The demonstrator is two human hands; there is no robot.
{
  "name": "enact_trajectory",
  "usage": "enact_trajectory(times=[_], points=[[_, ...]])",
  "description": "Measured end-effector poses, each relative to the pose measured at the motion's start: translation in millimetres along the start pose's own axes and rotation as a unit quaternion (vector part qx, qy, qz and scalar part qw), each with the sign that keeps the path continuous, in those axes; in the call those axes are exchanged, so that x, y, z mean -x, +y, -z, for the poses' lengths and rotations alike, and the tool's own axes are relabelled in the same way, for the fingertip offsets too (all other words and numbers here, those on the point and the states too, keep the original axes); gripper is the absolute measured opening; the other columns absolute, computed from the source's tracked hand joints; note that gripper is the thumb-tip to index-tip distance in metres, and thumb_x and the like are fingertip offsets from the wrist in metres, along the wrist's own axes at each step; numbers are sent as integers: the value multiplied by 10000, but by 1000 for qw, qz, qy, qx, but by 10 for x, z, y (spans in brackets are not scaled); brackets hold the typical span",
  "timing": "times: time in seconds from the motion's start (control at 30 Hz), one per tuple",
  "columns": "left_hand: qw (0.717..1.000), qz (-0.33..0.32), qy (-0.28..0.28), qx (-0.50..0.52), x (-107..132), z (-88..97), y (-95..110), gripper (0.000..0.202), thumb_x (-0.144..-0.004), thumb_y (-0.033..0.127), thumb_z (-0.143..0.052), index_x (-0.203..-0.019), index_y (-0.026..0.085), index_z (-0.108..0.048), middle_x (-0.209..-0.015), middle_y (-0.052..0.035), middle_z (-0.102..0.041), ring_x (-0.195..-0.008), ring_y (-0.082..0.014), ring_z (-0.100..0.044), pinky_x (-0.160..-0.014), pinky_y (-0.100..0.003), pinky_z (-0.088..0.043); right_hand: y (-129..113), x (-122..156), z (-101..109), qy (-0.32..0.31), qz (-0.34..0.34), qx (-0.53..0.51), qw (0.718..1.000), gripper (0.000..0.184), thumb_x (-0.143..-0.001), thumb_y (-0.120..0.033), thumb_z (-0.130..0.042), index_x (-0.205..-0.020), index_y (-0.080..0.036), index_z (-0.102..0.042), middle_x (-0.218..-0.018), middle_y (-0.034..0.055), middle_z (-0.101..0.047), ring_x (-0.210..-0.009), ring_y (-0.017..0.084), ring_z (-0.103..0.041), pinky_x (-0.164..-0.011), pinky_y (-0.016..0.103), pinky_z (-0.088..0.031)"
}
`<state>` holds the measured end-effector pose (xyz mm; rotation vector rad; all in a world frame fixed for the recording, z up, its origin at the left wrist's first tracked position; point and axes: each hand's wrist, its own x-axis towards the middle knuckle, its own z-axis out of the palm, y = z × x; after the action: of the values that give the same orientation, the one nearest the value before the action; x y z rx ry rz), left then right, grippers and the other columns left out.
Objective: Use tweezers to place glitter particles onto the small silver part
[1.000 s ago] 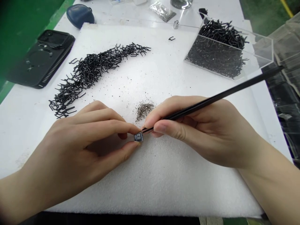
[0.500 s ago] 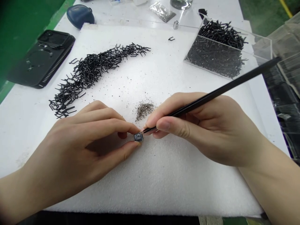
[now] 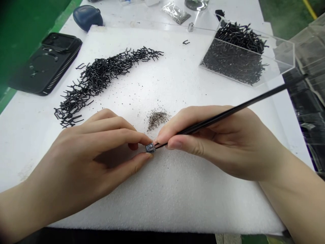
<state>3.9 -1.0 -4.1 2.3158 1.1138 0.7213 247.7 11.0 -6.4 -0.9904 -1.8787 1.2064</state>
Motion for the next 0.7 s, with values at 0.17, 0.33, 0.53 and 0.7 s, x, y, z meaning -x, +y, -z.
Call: enact_trajectory(times=[0.17, 0.33, 0.53, 0.7], points=[[1000, 4, -1, 4, 8, 8, 7, 78, -891, 185, -729, -923, 188, -800, -814, 8, -743, -798, -127, -607, -761, -237, -513, -4, 10, -3, 8, -4, 2, 1000, 199, -883, -132, -745, -970, -298, -813, -925, 9, -812, -880, 226, -784, -715, 312, -667], [1000, 0, 2, 1, -16, 15, 15, 79, -889, 177, -727, -923, 184, -798, -815, 7, -744, -796, -123, -612, -759, -234, -514, 1, 16, -9, 3, -1, 0, 1000, 200, -886, -135, -742, -978, -298, -812, -932, 10, -811, -899, 239, -783, -723, 329, -666], [1000, 6, -5, 7, -2, 14, 19, 67, -877, 195, -739, -908, 194, -799, -810, 10, -739, -796, -131, -611, -760, -245, -518, -28, 0, -13, 45, -18, 16, 999, 163, -846, -184, -799, -940, -315, -824, -880, 5, -813, -803, 237, -787, -667, 320, -677], [999, 31, -21, 2, -8, 36, 29, 75, -844, 187, -758, -903, 212, -798, -794, 24, -725, -808, -139, -624, -762, -254, -523, -22, 17, -1, 29, -32, 35, 998, 141, -906, -217, -745, -979, -321, -806, -925, -10, -806, -831, 199, -780, -705, 276, -671]])
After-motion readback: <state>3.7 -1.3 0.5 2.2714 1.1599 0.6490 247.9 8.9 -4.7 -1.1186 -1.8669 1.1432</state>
